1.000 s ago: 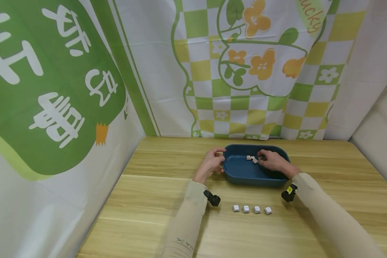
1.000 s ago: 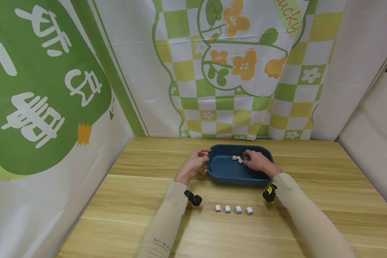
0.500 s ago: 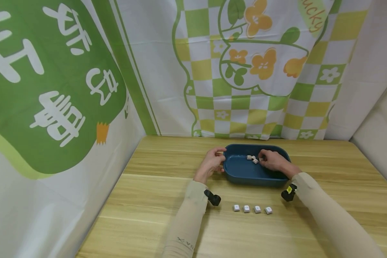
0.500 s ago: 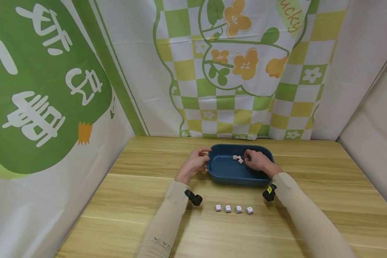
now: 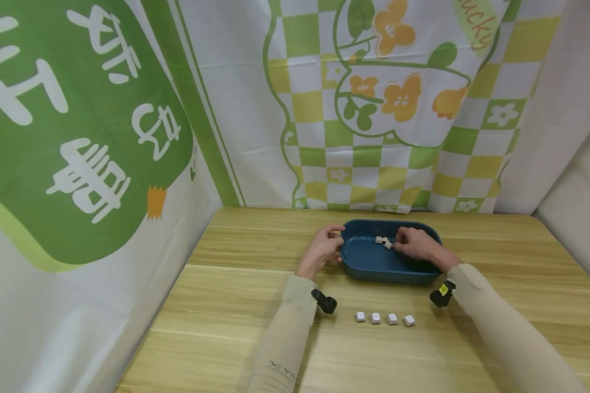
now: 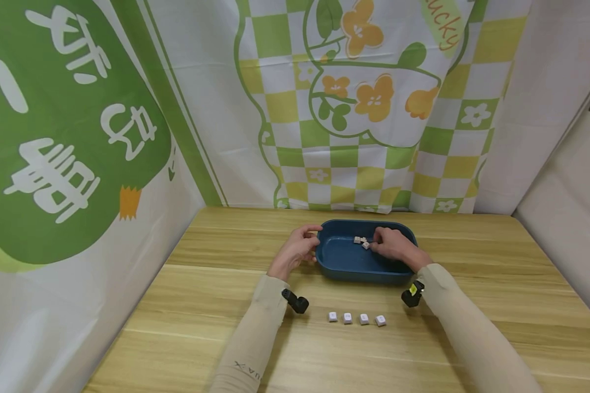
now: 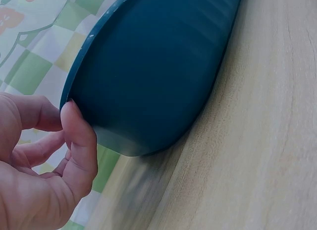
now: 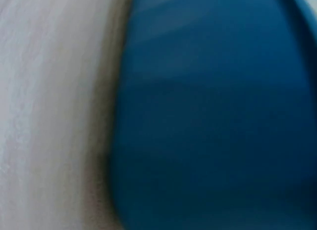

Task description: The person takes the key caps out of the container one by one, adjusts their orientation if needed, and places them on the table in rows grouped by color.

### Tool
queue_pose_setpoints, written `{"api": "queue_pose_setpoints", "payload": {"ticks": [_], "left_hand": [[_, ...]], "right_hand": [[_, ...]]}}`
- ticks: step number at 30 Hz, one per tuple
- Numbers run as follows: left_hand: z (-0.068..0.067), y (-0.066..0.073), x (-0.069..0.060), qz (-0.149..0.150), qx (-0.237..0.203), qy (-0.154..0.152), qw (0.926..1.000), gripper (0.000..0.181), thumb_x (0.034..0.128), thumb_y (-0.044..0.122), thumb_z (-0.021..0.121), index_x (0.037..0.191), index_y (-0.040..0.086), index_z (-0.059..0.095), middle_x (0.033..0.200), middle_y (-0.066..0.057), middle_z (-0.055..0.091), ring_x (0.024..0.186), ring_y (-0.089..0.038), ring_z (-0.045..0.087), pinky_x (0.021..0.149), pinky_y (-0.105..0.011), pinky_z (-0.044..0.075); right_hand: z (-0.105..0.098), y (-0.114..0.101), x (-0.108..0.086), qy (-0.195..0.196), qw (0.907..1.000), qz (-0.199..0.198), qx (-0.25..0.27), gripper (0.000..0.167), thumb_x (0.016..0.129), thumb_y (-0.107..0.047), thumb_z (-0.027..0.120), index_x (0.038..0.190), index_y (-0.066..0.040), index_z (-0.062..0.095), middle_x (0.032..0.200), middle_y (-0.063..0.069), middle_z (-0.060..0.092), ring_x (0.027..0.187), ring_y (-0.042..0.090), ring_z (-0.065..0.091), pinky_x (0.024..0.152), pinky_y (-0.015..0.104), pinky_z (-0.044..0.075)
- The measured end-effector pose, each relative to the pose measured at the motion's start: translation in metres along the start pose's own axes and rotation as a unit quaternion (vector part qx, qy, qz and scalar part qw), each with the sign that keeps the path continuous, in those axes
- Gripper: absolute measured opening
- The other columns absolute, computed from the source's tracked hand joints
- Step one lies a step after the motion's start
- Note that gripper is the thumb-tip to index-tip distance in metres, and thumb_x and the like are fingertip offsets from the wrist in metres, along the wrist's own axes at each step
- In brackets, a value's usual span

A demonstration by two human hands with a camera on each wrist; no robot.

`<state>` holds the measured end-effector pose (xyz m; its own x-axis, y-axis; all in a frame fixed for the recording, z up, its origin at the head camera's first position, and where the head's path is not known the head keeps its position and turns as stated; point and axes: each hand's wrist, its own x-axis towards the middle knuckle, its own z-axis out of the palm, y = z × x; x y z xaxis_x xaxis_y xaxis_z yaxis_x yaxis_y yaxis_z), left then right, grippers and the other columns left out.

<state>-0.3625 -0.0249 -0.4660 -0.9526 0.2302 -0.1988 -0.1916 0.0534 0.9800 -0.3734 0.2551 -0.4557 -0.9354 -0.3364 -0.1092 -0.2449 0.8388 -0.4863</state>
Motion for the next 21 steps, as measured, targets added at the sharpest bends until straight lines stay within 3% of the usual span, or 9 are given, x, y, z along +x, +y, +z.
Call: {"api": "queue_pose_setpoints", "payload": {"ticks": [8,21], "left_hand": [[0.000,0.001,0.001,-0.005,-0.005,0.002,1.0000,0.041,0.0930,0.002,0.051,0.129,0.019,0.060,0.103,-0.006,0.051,0.067,-0.017,0.052,0.052,-0.031,0.049],[0.001,0.003,-0.002,-0.006,-0.008,0.001,0.9999,0.041,0.0925,0.001,0.050,0.129,0.018,0.059,0.101,-0.005,0.050,0.069,-0.018,0.053,0.052,-0.029,0.048]], "right_hand": [[-0.006,-0.015,-0.010,0.050,0.9962,-0.064,-0.031,0.014,0.095,-0.021,0.060,0.099,-0.008,0.060,0.083,0.004,0.063,0.065,0.014,0.053,0.061,0.030,0.044],[-0.012,-0.042,-0.036,0.065,0.9935,-0.092,-0.018,0.013,0.097,-0.020,0.058,0.103,-0.009,0.058,0.086,0.003,0.063,0.068,0.011,0.054,0.062,0.031,0.045]]}}
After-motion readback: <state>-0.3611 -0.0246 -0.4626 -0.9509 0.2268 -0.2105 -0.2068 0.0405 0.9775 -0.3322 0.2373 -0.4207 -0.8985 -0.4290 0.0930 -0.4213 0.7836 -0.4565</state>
